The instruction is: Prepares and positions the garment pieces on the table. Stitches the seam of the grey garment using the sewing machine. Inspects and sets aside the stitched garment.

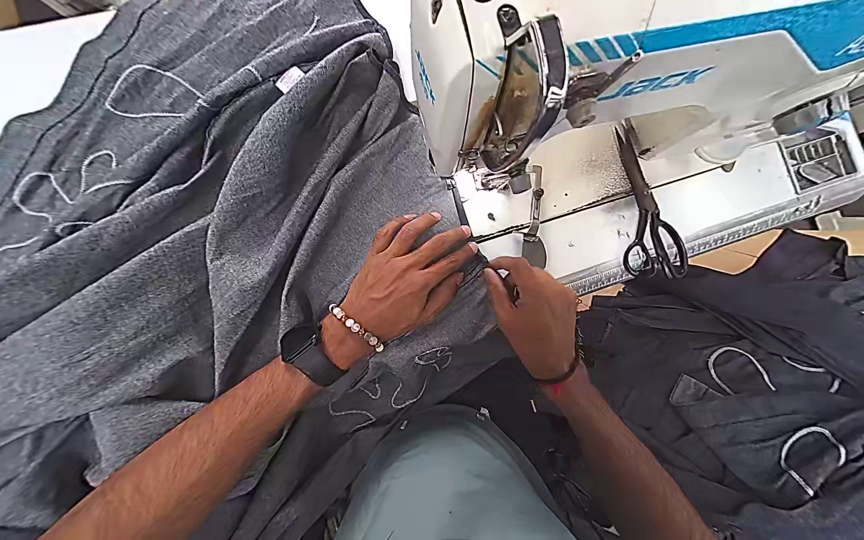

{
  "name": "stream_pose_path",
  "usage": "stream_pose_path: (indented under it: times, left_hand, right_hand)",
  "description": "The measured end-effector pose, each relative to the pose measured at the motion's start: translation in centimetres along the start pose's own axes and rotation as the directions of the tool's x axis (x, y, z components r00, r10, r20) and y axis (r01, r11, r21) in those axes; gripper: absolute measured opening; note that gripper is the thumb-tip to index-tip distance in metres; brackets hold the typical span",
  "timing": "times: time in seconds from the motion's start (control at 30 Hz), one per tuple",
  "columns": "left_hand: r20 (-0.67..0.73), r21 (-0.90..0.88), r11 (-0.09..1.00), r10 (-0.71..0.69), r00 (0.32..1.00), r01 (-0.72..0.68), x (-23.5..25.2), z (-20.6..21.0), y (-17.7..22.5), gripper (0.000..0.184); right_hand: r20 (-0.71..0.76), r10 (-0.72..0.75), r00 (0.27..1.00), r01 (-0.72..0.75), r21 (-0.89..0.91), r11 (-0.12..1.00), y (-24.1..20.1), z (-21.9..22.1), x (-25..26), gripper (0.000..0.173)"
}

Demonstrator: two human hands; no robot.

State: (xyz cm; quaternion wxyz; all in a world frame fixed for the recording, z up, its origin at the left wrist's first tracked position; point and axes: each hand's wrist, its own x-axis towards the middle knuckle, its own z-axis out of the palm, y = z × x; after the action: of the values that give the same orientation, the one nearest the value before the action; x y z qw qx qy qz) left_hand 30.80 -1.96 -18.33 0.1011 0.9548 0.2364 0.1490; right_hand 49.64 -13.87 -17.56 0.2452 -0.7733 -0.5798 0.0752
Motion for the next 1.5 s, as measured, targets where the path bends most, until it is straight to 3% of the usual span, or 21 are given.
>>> stream_pose_path:
  times: [0.27, 0.4, 0.47, 0.67, 1.03, 1.37, 1.43, 1.5]
  left_hand:
    - [0.032, 0.001, 0.997, 0.075, 0.997, -0.075, -0.1, 0.0, -0.2, 0.037]
    - [0.032, 0.014, 0.998, 0.054, 0.998, -0.055, 0.0, -0.1, 0.0, 0.039]
    - [0.039, 0.001, 1.000, 0.030, 0.999, -0.030, 0.1, -0.3, 0.3, 0.038]
    - [0.030, -0.011, 0.999, 0.046, 0.998, -0.046, 0.0, -0.2, -0.1, 0.040]
    - [0.007, 0.027, 0.999, 0.020, 1.000, -0.020, 2.2, -1.0, -4.3, 0.039]
    - [-0.022, 0.018, 0.978, 0.209, 0.978, -0.209, 5.7, -2.5, -11.4, 0.033]
    - [0.012, 0.058, 0.973, 0.221, 0.975, -0.221, 6.1, -2.9, -12.0, 0.034]
    - [0.090, 0.152, 0.976, 0.143, 0.986, -0.155, 5.7, -4.4, -10.3, 0.035]
  right_hand:
    - [-0.049, -0.029, 0.998, 0.029, 0.017, 0.999, 0.3, 0.3, -1.1, 0.026]
    - [-0.090, -0.188, 0.978, 0.183, -0.061, 0.981, 0.7, 0.7, -2.2, 0.031]
    - [-0.026, -0.225, 0.974, 0.219, -0.135, 0.966, 0.6, 0.3, -2.3, 0.036]
    - [0.112, -0.232, 0.966, 0.251, -0.200, 0.947, 0.2, -1.0, -1.6, 0.039]
    - [0.150, -0.230, 0.962, 0.258, -0.208, 0.944, -0.8, 0.0, 3.4, 0.041]
    - [0.124, -0.159, 0.979, 0.186, -0.250, 0.950, -3.3, 1.4, 6.9, 0.041]
    - [0.154, -0.147, 0.977, 0.183, -0.248, 0.951, -3.5, 1.3, 6.8, 0.042]
    - [0.145, -0.149, 0.978, 0.180, -0.234, 0.955, -3.5, 1.7, 6.3, 0.044]
